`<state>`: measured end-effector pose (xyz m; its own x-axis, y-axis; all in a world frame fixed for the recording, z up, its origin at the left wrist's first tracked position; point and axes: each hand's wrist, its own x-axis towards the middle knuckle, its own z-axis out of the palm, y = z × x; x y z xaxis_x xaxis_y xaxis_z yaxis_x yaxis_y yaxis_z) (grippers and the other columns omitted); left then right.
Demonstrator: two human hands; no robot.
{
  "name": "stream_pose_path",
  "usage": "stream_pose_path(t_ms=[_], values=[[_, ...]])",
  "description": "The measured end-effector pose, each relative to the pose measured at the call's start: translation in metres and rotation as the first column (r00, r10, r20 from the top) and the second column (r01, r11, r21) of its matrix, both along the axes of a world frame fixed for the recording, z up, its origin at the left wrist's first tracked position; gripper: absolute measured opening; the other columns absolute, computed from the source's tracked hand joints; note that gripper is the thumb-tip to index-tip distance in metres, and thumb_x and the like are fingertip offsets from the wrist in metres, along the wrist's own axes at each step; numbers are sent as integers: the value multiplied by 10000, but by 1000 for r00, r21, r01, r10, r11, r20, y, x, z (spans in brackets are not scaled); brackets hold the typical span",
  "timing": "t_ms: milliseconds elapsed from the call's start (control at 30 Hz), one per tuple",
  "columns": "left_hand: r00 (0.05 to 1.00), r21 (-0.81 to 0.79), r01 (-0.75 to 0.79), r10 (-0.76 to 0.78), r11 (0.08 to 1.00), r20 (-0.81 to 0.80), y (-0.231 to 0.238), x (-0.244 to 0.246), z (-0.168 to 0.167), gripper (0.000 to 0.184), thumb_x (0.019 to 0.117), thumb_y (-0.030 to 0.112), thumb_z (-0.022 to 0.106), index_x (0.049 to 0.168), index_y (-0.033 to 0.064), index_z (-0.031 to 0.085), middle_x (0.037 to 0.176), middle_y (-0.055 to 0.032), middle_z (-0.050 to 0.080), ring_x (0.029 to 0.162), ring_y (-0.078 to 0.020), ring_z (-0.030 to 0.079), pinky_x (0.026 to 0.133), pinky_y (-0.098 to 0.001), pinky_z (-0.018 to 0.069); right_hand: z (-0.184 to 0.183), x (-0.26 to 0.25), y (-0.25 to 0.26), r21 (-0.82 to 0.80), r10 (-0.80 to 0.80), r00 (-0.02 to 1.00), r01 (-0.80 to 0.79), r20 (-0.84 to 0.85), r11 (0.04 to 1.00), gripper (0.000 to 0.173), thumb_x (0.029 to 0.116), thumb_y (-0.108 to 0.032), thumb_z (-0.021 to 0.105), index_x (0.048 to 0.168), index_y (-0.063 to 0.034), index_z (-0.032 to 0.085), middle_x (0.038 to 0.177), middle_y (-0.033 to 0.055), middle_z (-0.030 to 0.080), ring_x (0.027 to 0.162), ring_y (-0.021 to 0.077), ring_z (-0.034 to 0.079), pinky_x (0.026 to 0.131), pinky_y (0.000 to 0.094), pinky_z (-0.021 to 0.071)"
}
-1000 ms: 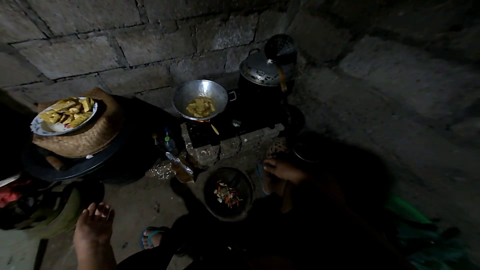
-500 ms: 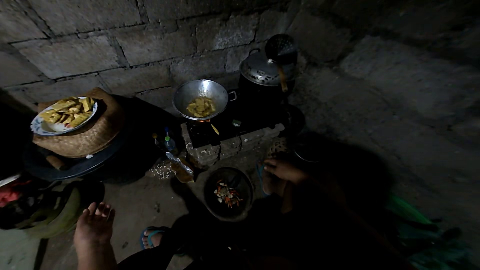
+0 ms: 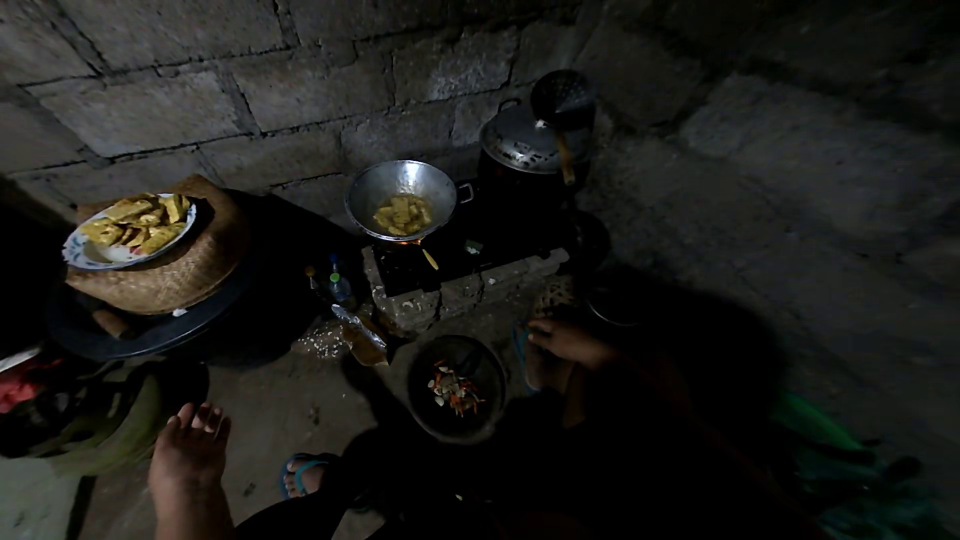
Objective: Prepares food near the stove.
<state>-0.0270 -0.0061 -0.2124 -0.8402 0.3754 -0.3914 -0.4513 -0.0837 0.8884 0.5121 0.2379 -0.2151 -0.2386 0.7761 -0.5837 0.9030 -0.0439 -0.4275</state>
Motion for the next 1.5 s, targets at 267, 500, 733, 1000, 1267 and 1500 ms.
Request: stream_pose_path(t_ms=[267, 500, 733, 1000, 1267, 1500], values=[[998, 63, 59, -57, 996, -22, -1, -1, -6, 309, 1109, 340, 294, 1104, 175, 556, 821, 60, 630, 734, -87, 646, 688, -301, 565, -2, 1, -1, 12, 9, 1000, -10, 16, 1000, 542, 1087, -410, 503, 1539, -112, 470, 1476, 220, 544, 1368, 382, 523, 1136, 583, 400], [996, 43, 80, -78, 996, -31, 2, 5, 0, 349, 1115, 346, 248, 1035, 194, 552, 775, 78, 617, 707, -78, 636, 671, -289, 559, 0, -1, 1, -11, 4, 1000, -4, 6, 1000, 530, 1088, -403, 504, 1535, -119, 476, 1451, 209, 568, 1335, 370, 552, 1120, 571, 418], [997, -2, 62, -62, 998, -37, 4, 9, 2, 300, 1113, 333, 288, 1148, 167, 535, 880, 58, 624, 770, -95, 647, 716, -314, 562, 5, -1, -1, -3, 10, 1000, -10, 16, 1000, 509, 1099, -376, 488, 1530, -106, 477, 1446, 225, 566, 1340, 379, 545, 1128, 563, 406], [999, 3, 38, -38, 999, -21, 2, 8, 2, 302, 1113, 340, 308, 1127, 171, 558, 820, 63, 621, 733, -84, 643, 696, -302, 566, 3, 2, -2, 2, 15, 1000, -15, 3, 1000, 512, 1098, -378, 489, 1534, -109, 474, 1464, 211, 555, 1357, 370, 533, 1137, 559, 402], [999, 24, 38, -38, 999, -22, 0, 6, -1, 322, 1114, 343, 293, 1136, 162, 558, 846, 56, 633, 739, -88, 646, 693, -304, 567, 1, 4, -1, 9, 36, 999, -36, 20, 999, 519, 1096, -388, 491, 1522, -92, 482, 1446, 219, 566, 1343, 375, 544, 1126, 569, 411], [998, 62, 66, -66, 996, 3, 3, 14, 5, 289, 1115, 308, 303, 1146, 158, 549, 853, 54, 620, 727, -79, 621, 686, -281, 551, 5, 2, -25, 151, 101, 994, -96, -28, 984, 476, 1099, -273, 489, 1468, 26, 505, 1455, 256, 547, 1335, 353, 556, 1125, 461, 452]])
